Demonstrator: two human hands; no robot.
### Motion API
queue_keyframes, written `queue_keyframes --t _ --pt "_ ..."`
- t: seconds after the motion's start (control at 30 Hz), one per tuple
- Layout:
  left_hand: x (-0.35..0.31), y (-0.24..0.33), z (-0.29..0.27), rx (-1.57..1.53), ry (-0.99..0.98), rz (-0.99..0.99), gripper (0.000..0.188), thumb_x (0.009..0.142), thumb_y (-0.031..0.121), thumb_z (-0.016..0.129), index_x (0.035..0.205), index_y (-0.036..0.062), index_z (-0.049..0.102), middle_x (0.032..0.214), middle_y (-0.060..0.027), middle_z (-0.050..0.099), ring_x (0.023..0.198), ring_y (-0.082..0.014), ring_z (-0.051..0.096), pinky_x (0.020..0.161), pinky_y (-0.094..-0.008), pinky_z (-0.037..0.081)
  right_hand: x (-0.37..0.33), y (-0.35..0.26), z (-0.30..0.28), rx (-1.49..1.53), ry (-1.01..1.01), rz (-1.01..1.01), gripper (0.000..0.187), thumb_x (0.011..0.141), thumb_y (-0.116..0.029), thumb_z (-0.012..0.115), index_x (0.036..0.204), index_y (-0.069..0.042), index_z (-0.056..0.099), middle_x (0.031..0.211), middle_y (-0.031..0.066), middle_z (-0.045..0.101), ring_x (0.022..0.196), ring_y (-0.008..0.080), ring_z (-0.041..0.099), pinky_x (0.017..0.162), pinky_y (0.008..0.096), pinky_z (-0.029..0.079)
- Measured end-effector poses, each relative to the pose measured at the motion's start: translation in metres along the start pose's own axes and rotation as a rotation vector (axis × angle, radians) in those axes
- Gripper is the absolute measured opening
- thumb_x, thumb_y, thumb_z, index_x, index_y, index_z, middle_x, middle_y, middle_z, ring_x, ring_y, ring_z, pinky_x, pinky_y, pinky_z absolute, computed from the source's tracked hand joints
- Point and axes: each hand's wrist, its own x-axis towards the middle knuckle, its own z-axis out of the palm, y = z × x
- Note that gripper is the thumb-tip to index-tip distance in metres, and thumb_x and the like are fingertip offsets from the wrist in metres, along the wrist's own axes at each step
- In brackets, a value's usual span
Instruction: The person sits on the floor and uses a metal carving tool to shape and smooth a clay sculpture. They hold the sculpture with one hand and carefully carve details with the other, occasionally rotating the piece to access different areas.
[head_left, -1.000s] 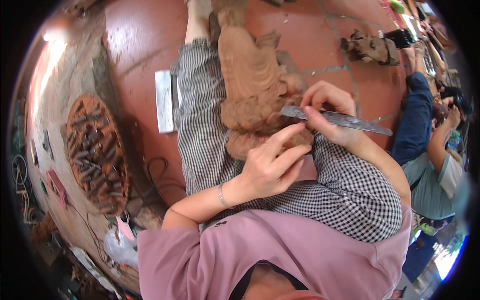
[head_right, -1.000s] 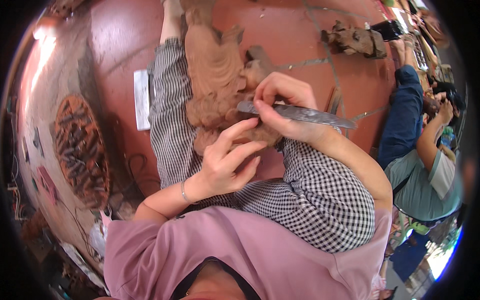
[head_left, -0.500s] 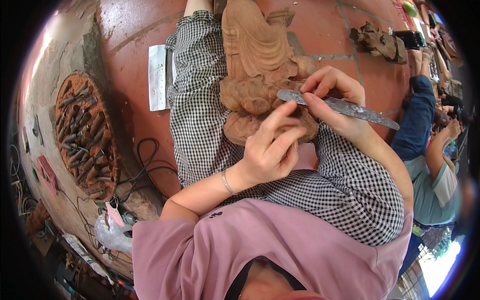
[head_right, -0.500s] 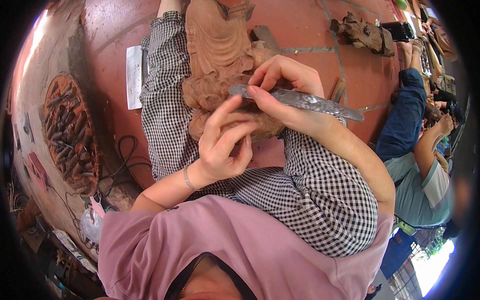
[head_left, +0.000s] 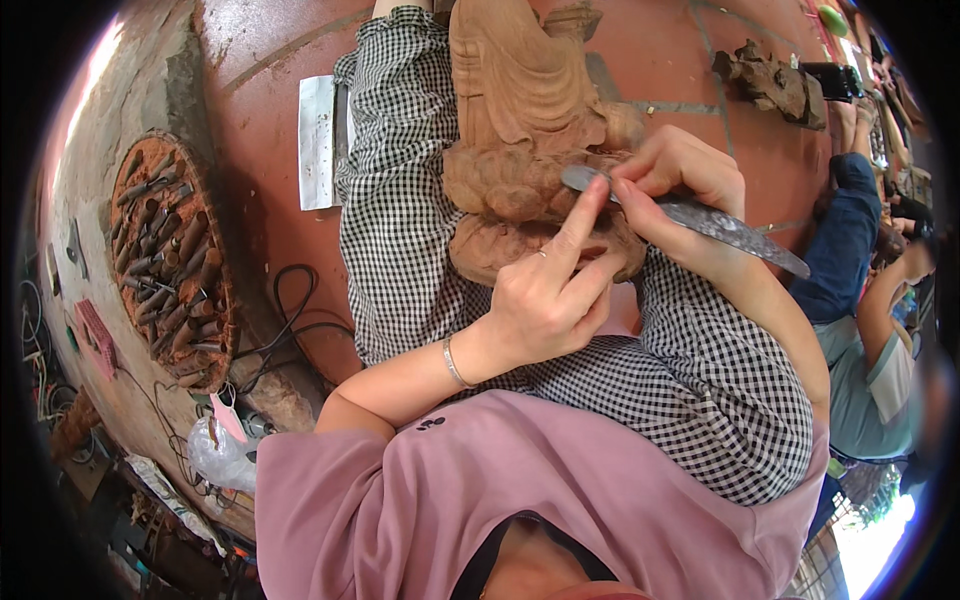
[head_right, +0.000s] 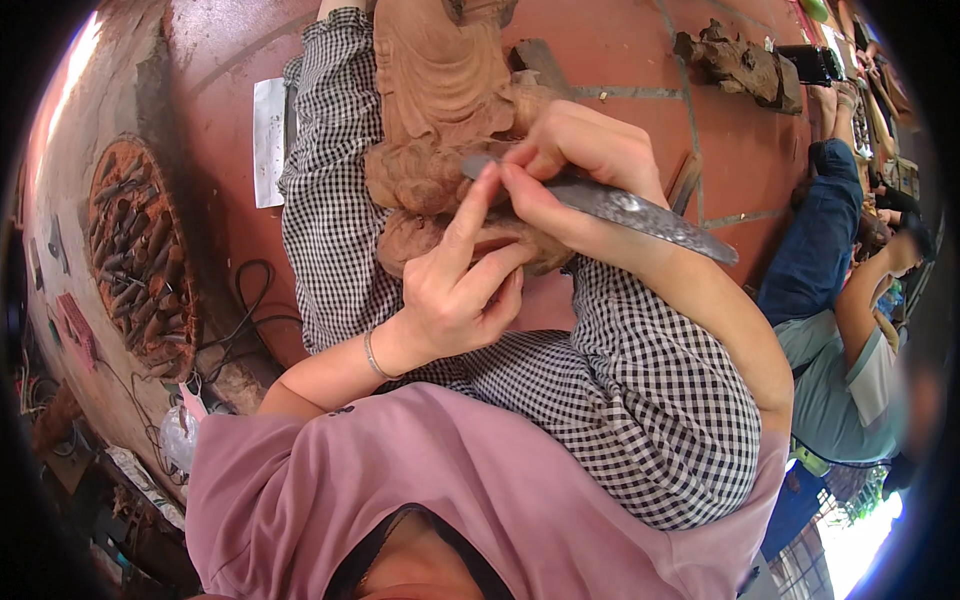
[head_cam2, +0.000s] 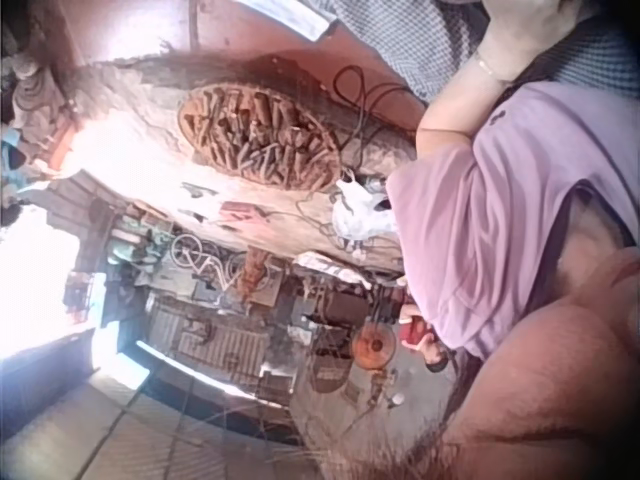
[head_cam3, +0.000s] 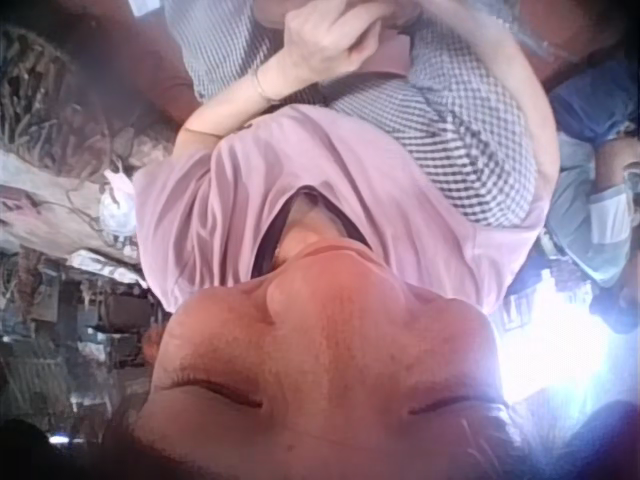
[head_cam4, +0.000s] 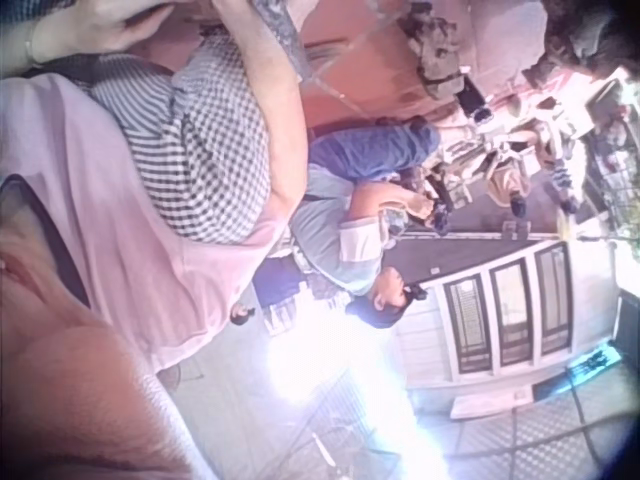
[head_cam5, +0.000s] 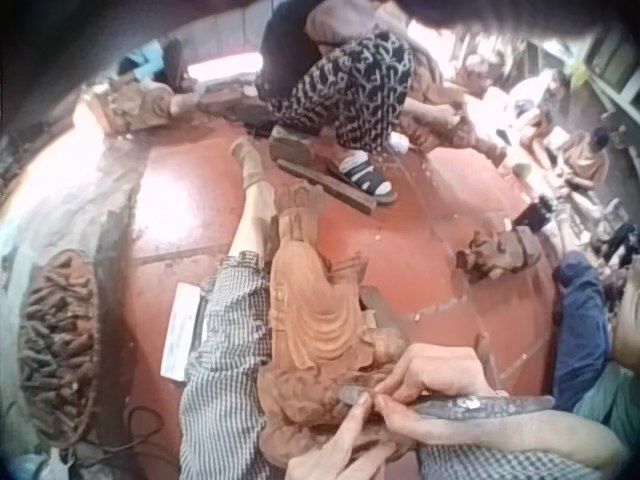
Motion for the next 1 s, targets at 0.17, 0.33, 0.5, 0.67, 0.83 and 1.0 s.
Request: queue_keyframes --t 0.17,0.33,0.5,0.67,0.83,1.0 --pt "-0.001 0.002 -0.001 0.024 -0.031 -0.009 0.022 0.066 0.003 0.071 0.088 0.0043 0.072 0.139 -0.0331 0.049 0.088 -0.0202 0.073 0.062 -0.0255 0.057 0.001 -0.006 0.002 0.0 0.021 0.006 0.021 0.076 0.003 0.073 0.069 -0.001 0.054 0.076 0.0087 0.065 0.066 0.0154 0.062 0.058 0.0264 0.047" --pt "-0.003 0.0 0.0 0.015 -0.031 -0.01 0.02 0.066 0.004 0.071 0.086 0.0043 0.072 0.138 -0.0342 0.05 0.087 -0.0198 0.073 0.061 -0.025 0.057 -0.001 -0.002 -0.001 -0.033 -0.031 0.009 0.02 0.076 0.003 0.074 0.069 0.0 0.055 0.076 0.0086 0.065 0.066 0.0149 0.062 0.058 0.0259 0.048" --pt "-0.002 0.002 0.001 0.032 -0.018 0.016 0.02 0.065 0.005 0.071 0.085 0.0046 0.073 0.137 -0.0346 0.05 0.086 -0.0207 0.072 0.062 -0.0254 0.057 -0.001 -0.007 0.0 -0.051 0.011 -0.042 0.019 0.077 0.003 0.074 0.07 0.0 0.057 0.077 0.0091 0.065 0.067 0.0143 0.064 0.057 0.0254 0.048" --pt "-0.004 0.003 0.0 0.055 -0.049 0.0 0.02 0.064 0.005 0.071 0.085 0.0055 0.073 0.134 -0.0336 0.053 0.086 -0.0219 0.072 0.063 -0.0263 0.057 -0.006 -0.001 -0.005 -0.014 -0.048 0.039 0.018 0.076 0.004 0.074 0.069 -0.001 0.058 0.078 0.0106 0.067 0.065 0.015 0.063 0.056 0.0251 0.048" --pt "-0.003 0.004 0.003 0.033 0.025 0.005 0.022 0.062 0.003 0.071 0.084 0.0051 0.073 0.132 -0.0323 0.055 0.087 -0.0243 0.072 0.066 -0.028 0.058 -0.002 -0.004 0.002 -0.093 0.009 -0.104 0.027 0.075 -0.002 0.08 0.067 -0.003 0.054 0.072 0.0073 0.063 0.063 0.0159 0.063 0.054 0.0252 0.049" --pt "-0.007 -0.002 0.001 -0.087 0.157 0.058 0.02 0.066 -0.001 0.068 0.086 0.0017 0.068 0.133 -0.0257 0.057 0.084 -0.0231 0.069 0.066 -0.0269 0.056 0.0 -0.003 0.001 -0.143 -0.161 -0.317 0.02 0.077 -0.008 0.081 0.081 -0.004 0.062 0.071 0.0066 0.061 0.061 0.0178 0.063 0.05 0.0275 0.05"
